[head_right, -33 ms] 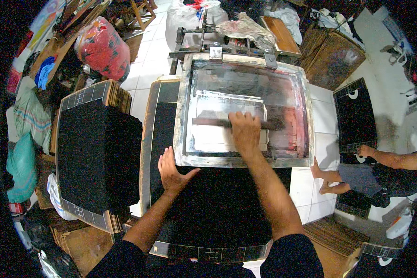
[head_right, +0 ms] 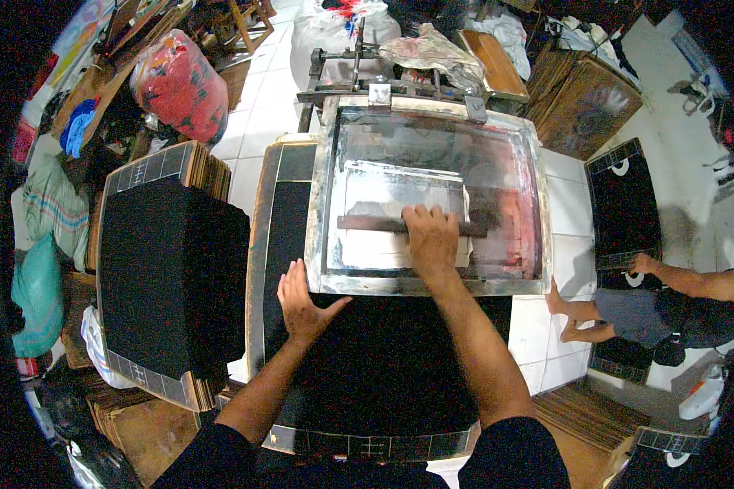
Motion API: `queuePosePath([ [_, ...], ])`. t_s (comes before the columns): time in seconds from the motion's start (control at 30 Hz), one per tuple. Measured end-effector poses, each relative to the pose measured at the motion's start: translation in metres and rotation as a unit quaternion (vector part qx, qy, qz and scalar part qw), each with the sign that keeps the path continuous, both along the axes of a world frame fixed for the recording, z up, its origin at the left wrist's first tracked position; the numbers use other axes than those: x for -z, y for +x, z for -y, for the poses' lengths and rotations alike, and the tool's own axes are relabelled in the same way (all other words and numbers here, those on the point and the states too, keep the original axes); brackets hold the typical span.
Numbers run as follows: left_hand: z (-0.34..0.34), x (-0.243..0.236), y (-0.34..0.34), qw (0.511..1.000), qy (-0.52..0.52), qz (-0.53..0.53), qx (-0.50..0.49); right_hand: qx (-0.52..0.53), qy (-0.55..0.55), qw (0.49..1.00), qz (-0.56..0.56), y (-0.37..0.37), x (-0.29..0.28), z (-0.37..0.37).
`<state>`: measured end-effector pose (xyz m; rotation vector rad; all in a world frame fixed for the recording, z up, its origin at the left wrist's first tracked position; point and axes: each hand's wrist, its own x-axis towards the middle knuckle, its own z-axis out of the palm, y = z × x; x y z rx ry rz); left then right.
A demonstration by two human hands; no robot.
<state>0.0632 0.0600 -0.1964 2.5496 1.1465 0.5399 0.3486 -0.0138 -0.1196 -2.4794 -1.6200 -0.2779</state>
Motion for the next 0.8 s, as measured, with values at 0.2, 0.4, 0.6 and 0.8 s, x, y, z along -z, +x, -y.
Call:
queuePosePath([
  [0.2,-0.002,-0.002,0.001,1.000,-0.001,-0.012,-0.005,-0.017,-0.033,0.998,-0.048,0.039,0.003,-0.033],
  [0.4,-0.001,-0.004,0.001,0.999,-0.019,-0.032,-0.004,0.039,0.023,0.999,0.023,0.071,0.010,-0.086],
  [0.6,-0.001,-0.002,0.002,1.000,0.006,-0.017,-0.002,0.011,0.029,0.999,0.010,0.031,0.009,-0.030],
  [0.8,0.000,-0.006,0.002,1.000,-0.014,-0.019,-0.001,0.022,-0.014,0.999,-0.040,-0.035,0.003,0.036],
])
